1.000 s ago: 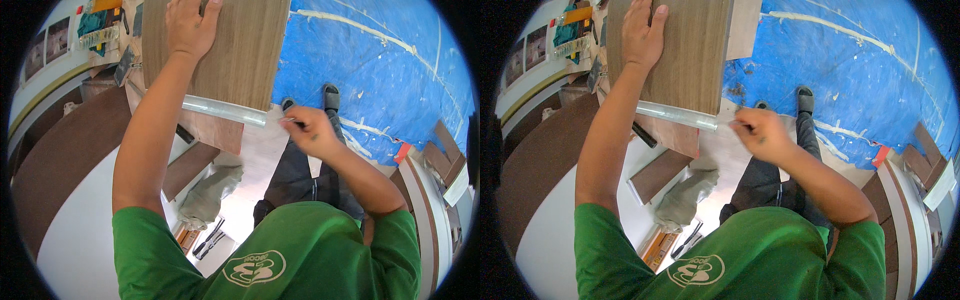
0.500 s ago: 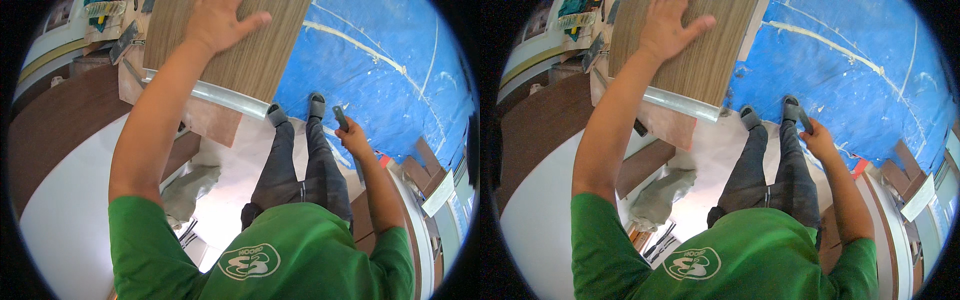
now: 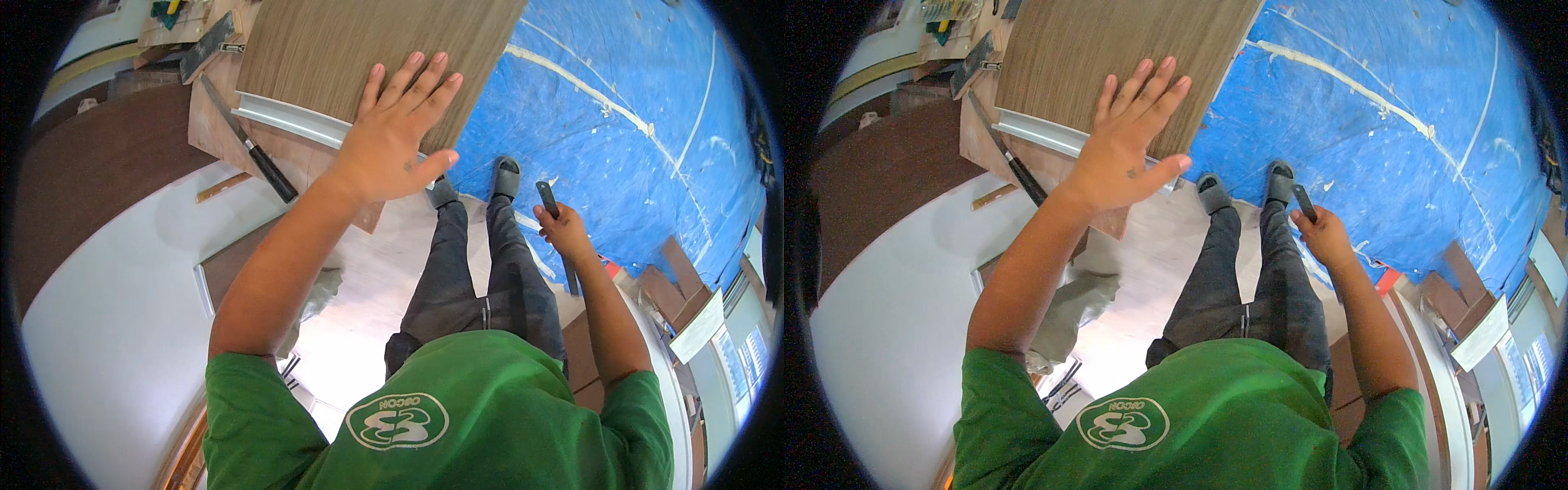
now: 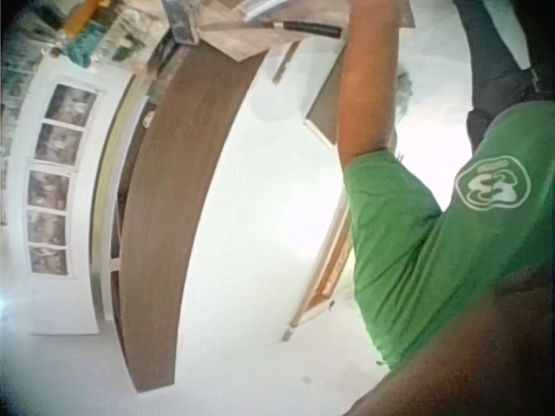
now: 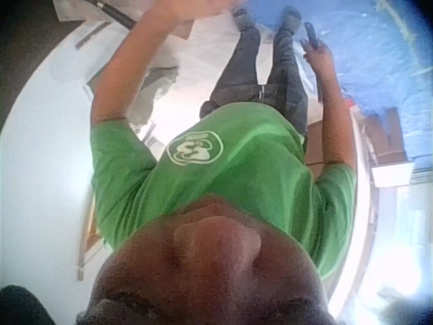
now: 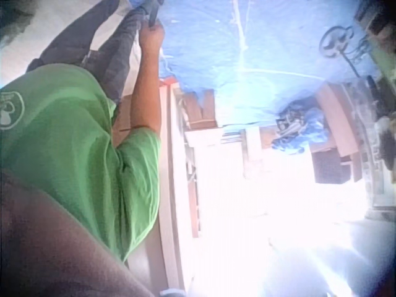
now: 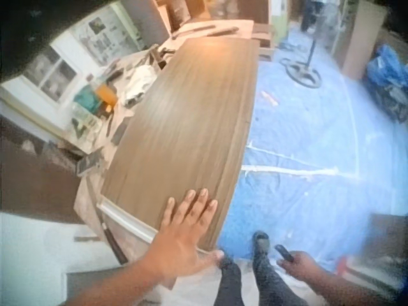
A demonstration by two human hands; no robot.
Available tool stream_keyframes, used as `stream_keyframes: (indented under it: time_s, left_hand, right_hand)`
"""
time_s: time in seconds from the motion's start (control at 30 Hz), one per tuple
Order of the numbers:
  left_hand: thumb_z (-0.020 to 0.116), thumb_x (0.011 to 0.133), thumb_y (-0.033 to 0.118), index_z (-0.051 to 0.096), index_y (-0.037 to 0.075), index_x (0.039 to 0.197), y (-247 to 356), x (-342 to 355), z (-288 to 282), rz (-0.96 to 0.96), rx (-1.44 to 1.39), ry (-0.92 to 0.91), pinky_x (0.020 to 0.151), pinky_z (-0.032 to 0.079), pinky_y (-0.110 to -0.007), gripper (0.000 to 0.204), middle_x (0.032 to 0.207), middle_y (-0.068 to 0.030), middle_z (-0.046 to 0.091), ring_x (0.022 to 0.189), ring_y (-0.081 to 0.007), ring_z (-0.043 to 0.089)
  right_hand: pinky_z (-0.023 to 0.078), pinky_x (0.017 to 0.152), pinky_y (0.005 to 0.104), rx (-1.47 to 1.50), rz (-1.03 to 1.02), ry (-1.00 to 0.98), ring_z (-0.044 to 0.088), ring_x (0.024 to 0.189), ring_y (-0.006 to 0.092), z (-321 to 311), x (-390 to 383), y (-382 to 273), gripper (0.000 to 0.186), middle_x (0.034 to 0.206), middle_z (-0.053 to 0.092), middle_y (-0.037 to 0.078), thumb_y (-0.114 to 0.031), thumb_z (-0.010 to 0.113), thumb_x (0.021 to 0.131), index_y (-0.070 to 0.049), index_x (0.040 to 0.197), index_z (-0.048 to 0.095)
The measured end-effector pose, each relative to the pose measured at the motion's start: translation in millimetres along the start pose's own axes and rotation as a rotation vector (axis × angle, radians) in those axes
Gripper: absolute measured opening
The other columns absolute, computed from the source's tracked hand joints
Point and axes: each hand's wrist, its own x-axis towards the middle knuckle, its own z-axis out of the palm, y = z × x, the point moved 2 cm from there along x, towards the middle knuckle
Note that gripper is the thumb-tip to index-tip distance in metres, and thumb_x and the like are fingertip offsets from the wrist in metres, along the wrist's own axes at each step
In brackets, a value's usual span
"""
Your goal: The person positions a wood-look floor tile onto a metal track and uses a rubber mallet to tap it into place. They then use a utility knife to trim the edge of the tile along the track.
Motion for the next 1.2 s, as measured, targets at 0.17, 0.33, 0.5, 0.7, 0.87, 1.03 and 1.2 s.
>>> stream_keyframes:
  time_s: [0.17,0.33,0.5,0.7,0.87,1.03,1.2]
  left_hand:
    - [0.071,0.086,0.03,0.037,0.019,0.16,-4.0,-3.9,-6.4,-0.002,-0.126,0.013,0.127,0.006,-0.052,0.082,0.17,-0.0092,0.027,0.158,-0.0304,0.019]
    - [0.069,0.085,0.022,0.053,0.019,0.15,-13.7,-3.2,-2.3,0.014,-0.235,0.104,0.127,0.008,-0.052,0.067,0.163,-0.0091,0.04,0.155,-0.0295,0.028]
    - [0.068,0.086,0.024,0.059,0.02,0.146,-23.8,-11.6,-2.3,0.109,-0.242,0.143,0.126,0.013,-0.053,0.06,0.158,-0.0069,0.048,0.151,-0.029,0.037]
    - [0.075,0.079,0.044,0.054,0.022,0.149,-16.3,-26.4,-6.6,0.2,-0.08,0.03,0.127,0.014,-0.053,0.077,0.161,-0.0028,0.045,0.152,-0.0272,0.033]
    - [0.082,0.067,0.052,0.051,0.025,0.151,-17.5,-27.8,-5.8,0.226,0.008,-0.022,0.129,0.015,-0.052,0.093,0.162,0.0032,0.042,0.154,-0.0226,0.03]
    - [0.089,0.06,0.042,0.051,0.028,0.149,-17.3,-29.7,-0.2,0.256,0.073,-0.019,0.13,0.017,-0.05,0.097,0.16,0.0076,0.044,0.153,-0.0178,0.031]
    - [0.089,0.059,0.044,0.052,0.029,0.148,-15.6,-28.4,-0.9,0.208,0.052,-0.021,0.13,0.016,-0.05,0.098,0.159,0.0089,0.045,0.152,-0.0161,0.032]
  right_hand:
    - [0.052,0.054,0.0321,0.401,-0.025,-0.105,0.066,0.063,0.0174,-4.5,-28.4,-61.3,0.039,0.072,0.059,0.006,-0.044,0.061,0.103,-0.004,0.1,0.059]
    - [0.05,0.053,0.0297,0.466,-0.308,-0.137,0.062,0.06,0.0141,5.8,-51.3,-138.2,0.036,0.07,0.056,0.004,-0.04,0.057,0.106,-0.006,0.093,0.057]
    - [0.046,0.053,0.03,0.224,-0.342,-0.169,0.057,0.058,0.0125,13.1,-56.8,-207.7,0.034,0.066,0.054,0.004,-0.034,0.057,0.106,-0.005,0.088,0.058]
    - [0.044,0.054,0.0365,-0.037,-0.354,-0.102,0.054,0.057,0.0163,21.0,-44.3,-221.6,0.036,0.062,0.054,0.008,-0.033,0.06,0.105,-0.001,0.087,0.058]
    - [0.044,0.056,0.0397,-0.103,-0.458,-0.001,0.054,0.058,0.0209,29.8,-39.9,-209.6,0.035,0.063,0.055,0.013,-0.031,0.061,0.104,0.0,0.086,0.059]
    - [0.044,0.056,0.0399,-0.119,-0.512,0.066,0.053,0.057,0.0239,40.4,-46.5,-203.3,0.035,0.064,0.056,0.016,-0.03,0.062,0.103,0.0,0.087,0.059]
    - [0.043,0.055,0.0404,-0.048,-0.468,0.077,0.053,0.056,0.0268,40.2,-42.6,-208.9,0.034,0.064,0.057,0.018,-0.03,0.062,0.103,0.0,0.087,0.06]
